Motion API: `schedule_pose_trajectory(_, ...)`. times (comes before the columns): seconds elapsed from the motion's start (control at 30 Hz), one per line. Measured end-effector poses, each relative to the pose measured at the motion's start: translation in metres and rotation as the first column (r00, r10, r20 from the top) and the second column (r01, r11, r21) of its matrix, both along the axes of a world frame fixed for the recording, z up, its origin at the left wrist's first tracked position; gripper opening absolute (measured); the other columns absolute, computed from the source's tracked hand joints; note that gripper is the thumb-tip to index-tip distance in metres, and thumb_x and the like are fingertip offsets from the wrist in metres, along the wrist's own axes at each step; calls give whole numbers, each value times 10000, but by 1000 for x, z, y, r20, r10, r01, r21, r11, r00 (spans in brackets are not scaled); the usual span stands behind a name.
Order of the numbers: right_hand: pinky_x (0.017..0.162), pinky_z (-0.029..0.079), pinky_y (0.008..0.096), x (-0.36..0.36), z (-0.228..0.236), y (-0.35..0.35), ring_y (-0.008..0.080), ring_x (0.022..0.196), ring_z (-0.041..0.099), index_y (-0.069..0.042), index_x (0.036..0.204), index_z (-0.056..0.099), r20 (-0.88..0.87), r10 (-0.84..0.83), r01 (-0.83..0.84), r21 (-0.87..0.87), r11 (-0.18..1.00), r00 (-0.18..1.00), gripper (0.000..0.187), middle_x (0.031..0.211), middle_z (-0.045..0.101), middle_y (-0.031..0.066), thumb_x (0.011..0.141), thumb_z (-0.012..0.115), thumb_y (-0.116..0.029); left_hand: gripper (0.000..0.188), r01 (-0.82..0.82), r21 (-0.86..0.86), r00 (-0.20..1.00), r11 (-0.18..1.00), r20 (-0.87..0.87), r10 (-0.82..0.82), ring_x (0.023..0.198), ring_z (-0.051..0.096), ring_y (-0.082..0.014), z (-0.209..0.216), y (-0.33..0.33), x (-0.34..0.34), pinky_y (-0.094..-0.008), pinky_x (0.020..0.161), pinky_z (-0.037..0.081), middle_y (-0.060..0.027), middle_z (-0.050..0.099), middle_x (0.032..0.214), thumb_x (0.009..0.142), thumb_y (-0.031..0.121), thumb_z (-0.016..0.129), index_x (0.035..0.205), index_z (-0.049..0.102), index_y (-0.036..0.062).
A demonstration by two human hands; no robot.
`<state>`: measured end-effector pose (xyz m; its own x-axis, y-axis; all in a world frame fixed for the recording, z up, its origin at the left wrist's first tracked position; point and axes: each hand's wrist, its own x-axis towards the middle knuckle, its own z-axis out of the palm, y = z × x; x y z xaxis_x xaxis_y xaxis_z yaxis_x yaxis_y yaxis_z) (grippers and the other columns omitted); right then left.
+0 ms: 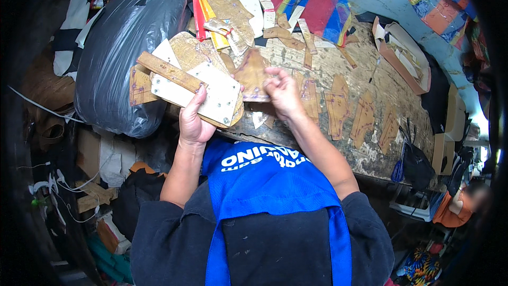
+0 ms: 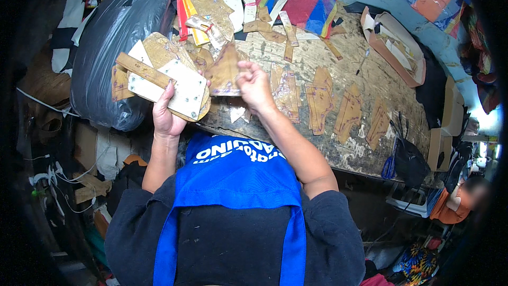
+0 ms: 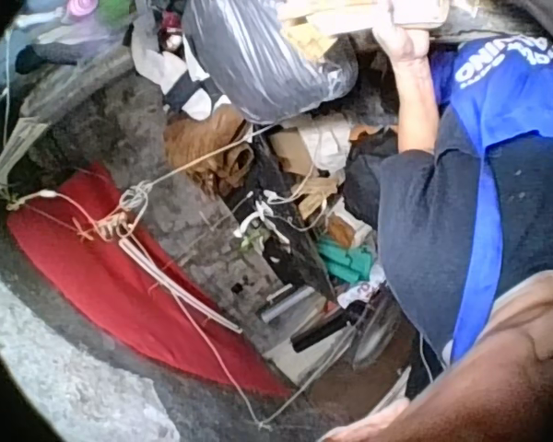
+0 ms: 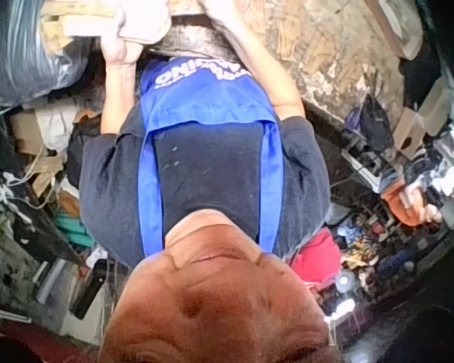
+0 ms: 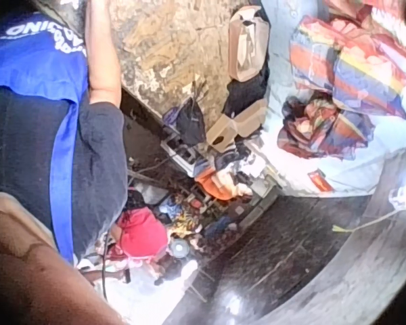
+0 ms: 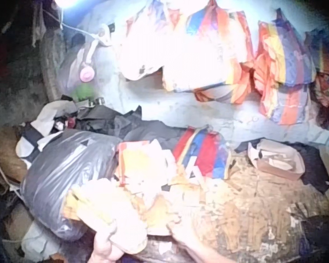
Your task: The person opens a small box and removes papers and cardboard pieces, then places them on the table. They handle a colorful woven bag and continue to sort through various cardboard templates and papers, arranging them on the work surface.
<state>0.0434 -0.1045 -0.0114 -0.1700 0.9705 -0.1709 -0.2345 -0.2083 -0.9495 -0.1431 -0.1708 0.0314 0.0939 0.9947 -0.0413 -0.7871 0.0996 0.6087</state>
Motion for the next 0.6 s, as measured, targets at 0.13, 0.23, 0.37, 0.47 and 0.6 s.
schedule_pose_trajectory(0.13,637,461,201,-34,-14,-7,80,719,563,46,1120,501,-10,151,-151,-74,986,988,262,869,607,65,859,521,23,554,-48,-2,998,999,-47,48,1192,440,-404,-6,2,-3,-481,1028,332,-246,399,1325,930,270,405,1364,232,-29)
schedule_pose_trajectory(0.23,706,467,212,-37,9,-11,98,799,575,50,1130,521,242,-4,-45,196,980,970,255,921,622,78,886,519,-23,511,-119,-33,992,992,-45,117,1172,470,-367,-14,3,-5,-464,1012,357,-221,431,1304,929,226,424,1345,275,-29)
schedule_pose_trajectory(0.37,623,488,241,-26,57,-20,129,727,606,27,1002,618,305,-198,-104,745,659,931,207,871,646,98,813,637,-53,379,-170,-78,982,982,-91,163,1088,534,-215,-21,-3,-4,-362,959,419,-119,531,1192,898,83,509,1249,420,-29)
schedule_pose_trajectory(0.47,565,493,260,-39,78,-24,159,686,620,4,955,640,363,-148,-225,799,558,920,309,828,641,116,693,753,-114,346,-50,-23,983,998,-176,45,1098,505,-186,-25,-9,7,-323,941,418,-94,514,1187,901,90,515,1229,447,2)
schedule_pose_trajectory(0.6,621,496,322,-53,88,-25,245,679,606,15,932,622,471,-171,-257,710,655,865,367,784,613,130,618,761,-115,452,44,-7,983,999,-181,-44,1172,430,-181,-28,-13,19,-317,974,385,-98,405,1276,915,99,502,1321,315,34)
